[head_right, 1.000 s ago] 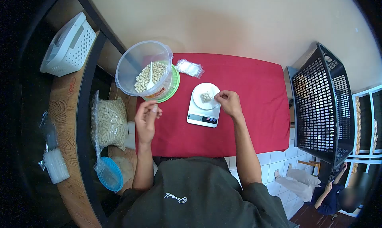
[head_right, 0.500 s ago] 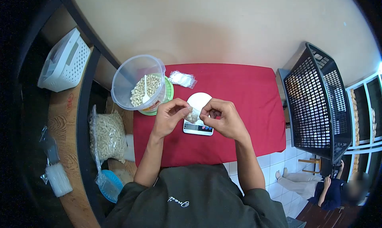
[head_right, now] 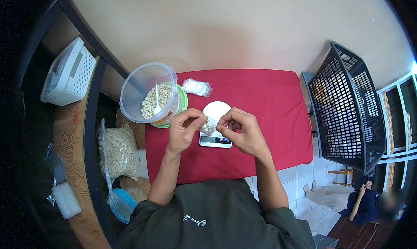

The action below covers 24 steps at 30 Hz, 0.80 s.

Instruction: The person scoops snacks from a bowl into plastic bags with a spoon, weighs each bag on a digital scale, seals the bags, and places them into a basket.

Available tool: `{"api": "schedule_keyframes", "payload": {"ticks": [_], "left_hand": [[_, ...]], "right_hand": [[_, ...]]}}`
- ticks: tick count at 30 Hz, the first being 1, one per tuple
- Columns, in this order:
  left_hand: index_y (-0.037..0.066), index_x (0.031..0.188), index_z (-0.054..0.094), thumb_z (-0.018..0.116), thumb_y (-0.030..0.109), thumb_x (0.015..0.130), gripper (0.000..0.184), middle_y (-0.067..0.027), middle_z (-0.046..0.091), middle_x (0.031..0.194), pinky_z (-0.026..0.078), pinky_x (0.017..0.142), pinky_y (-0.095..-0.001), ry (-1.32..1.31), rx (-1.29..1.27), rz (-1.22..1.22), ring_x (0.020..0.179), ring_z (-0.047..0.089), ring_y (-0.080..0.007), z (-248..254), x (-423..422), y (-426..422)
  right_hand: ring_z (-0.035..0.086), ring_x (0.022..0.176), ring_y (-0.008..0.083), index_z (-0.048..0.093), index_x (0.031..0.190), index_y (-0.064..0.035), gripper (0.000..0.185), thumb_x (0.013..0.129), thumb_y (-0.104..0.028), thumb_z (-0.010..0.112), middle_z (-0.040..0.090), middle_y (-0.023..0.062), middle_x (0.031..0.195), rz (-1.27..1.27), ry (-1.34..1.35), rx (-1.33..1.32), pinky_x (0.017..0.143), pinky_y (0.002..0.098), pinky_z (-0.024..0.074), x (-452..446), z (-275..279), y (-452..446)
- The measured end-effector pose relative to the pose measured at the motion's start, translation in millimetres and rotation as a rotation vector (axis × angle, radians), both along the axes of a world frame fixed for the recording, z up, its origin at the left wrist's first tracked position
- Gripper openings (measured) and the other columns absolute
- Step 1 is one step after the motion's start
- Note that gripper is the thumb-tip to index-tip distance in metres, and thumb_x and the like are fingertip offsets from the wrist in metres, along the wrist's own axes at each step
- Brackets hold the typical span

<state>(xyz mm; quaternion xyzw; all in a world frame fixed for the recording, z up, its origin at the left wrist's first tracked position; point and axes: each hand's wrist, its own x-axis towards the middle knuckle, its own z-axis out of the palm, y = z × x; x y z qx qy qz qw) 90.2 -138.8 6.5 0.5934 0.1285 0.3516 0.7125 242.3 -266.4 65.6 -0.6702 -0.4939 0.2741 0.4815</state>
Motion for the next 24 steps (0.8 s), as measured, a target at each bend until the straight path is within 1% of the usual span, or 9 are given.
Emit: {"api": "schedule_keyframes", "payload": {"ticks": [3,5,7,8,10,13,18,23,24], "left_hand": [[-0.004,0.093,0.069,0.067,0.002,0.090,0.007,-0.0066,0.065,0.085,0.054,0.062,-0.0225,0.000,0.035,0.032,0.074,0.063,-0.0087,0,-2,0],[-0.003,0.092,0.070,0.067,0.002,0.090,0.007,-0.0071,0.066,0.084,0.053,0.062,-0.0232,0.001,0.054,0.037,0.073,0.063,-0.0091,1,-2,1],[-0.003,0.092,0.071,0.067,0.002,0.088,0.007,-0.0096,0.069,0.083,0.053,0.063,-0.0272,0.099,0.236,0.024,0.072,0.066,-0.0126,3,-3,0],[-0.003,0.092,0.071,0.067,0.002,0.088,0.007,-0.0096,0.069,0.083,0.053,0.063,-0.0272,0.099,0.237,0.019,0.072,0.066,-0.0126,4,-2,-1],[-0.002,0.091,0.072,0.067,0.002,0.087,0.007,-0.0118,0.071,0.082,0.053,0.064,-0.0304,0.100,0.403,0.128,0.073,0.068,-0.0174,6,3,-5],[-0.002,0.092,0.072,0.067,0.001,0.086,0.008,-0.0130,0.072,0.083,0.053,0.066,-0.0309,0.146,0.452,0.180,0.075,0.070,-0.0212,12,4,-8],[-0.002,0.088,0.068,0.066,-0.002,0.085,0.004,-0.0123,0.068,0.079,0.050,0.064,-0.0325,0.165,0.478,0.215,0.072,0.067,-0.0217,19,4,-10],[-0.002,0.085,0.061,0.064,-0.005,0.085,0.004,-0.0126,0.063,0.077,0.046,0.064,-0.0335,0.149,0.467,0.279,0.070,0.061,-0.0236,15,11,-15],[-0.003,0.085,0.060,0.063,-0.006,0.085,0.004,-0.0116,0.061,0.076,0.045,0.063,-0.0322,0.130,0.459,0.286,0.068,0.059,-0.0211,9,14,-17]], "right_hand": [[0.050,0.062,0.0075,0.066,0.084,0.0012,0.013,0.080,-0.008,0.075,0.058,0.0025,0.073,-0.011,0.078,0.038,0.057,0.0243,0.0422,-1,-7,-1],[0.057,0.066,0.0098,0.069,0.088,0.0023,0.015,0.080,-0.009,0.076,0.063,0.0054,0.077,-0.031,-0.018,0.090,0.059,0.0249,0.0459,-1,-8,0],[0.061,0.067,0.0118,0.069,0.089,0.0029,0.016,0.080,-0.009,0.075,0.065,0.0075,0.079,-0.017,-0.029,0.089,0.059,0.0255,0.0472,-3,-7,2],[0.064,0.069,0.0138,0.070,0.090,0.0034,0.017,0.081,-0.009,0.075,0.068,0.0097,0.080,0.000,-0.039,0.085,0.060,0.0261,0.0485,-5,-7,3],[0.065,0.072,0.0138,0.069,0.089,0.0047,0.014,0.081,-0.006,0.074,0.068,0.0098,0.080,-0.032,-0.041,0.023,0.063,0.0260,0.0497,-9,-1,5],[0.065,0.074,0.0140,0.068,0.086,0.0063,0.011,0.081,-0.003,0.072,0.067,0.0101,0.079,-0.070,-0.047,-0.039,0.066,0.0265,0.0509,-12,4,9],[0.064,0.074,0.0143,0.066,0.085,0.0071,0.010,0.081,-0.002,0.069,0.067,0.0106,0.078,-0.070,-0.070,-0.021,0.066,0.0269,0.0511,-13,5,14],[0.061,0.072,0.0105,0.066,0.086,0.0030,0.007,0.081,-0.001,0.065,0.066,0.0070,0.078,-0.076,0.102,0.103,0.066,0.0263,0.0503,-15,-11,11],[0.061,0.071,0.0102,0.066,0.086,0.0023,0.007,0.081,-0.001,0.065,0.066,0.0062,0.077,-0.079,0.096,0.085,0.066,0.0261,0.0501,-14,-12,6]]}}
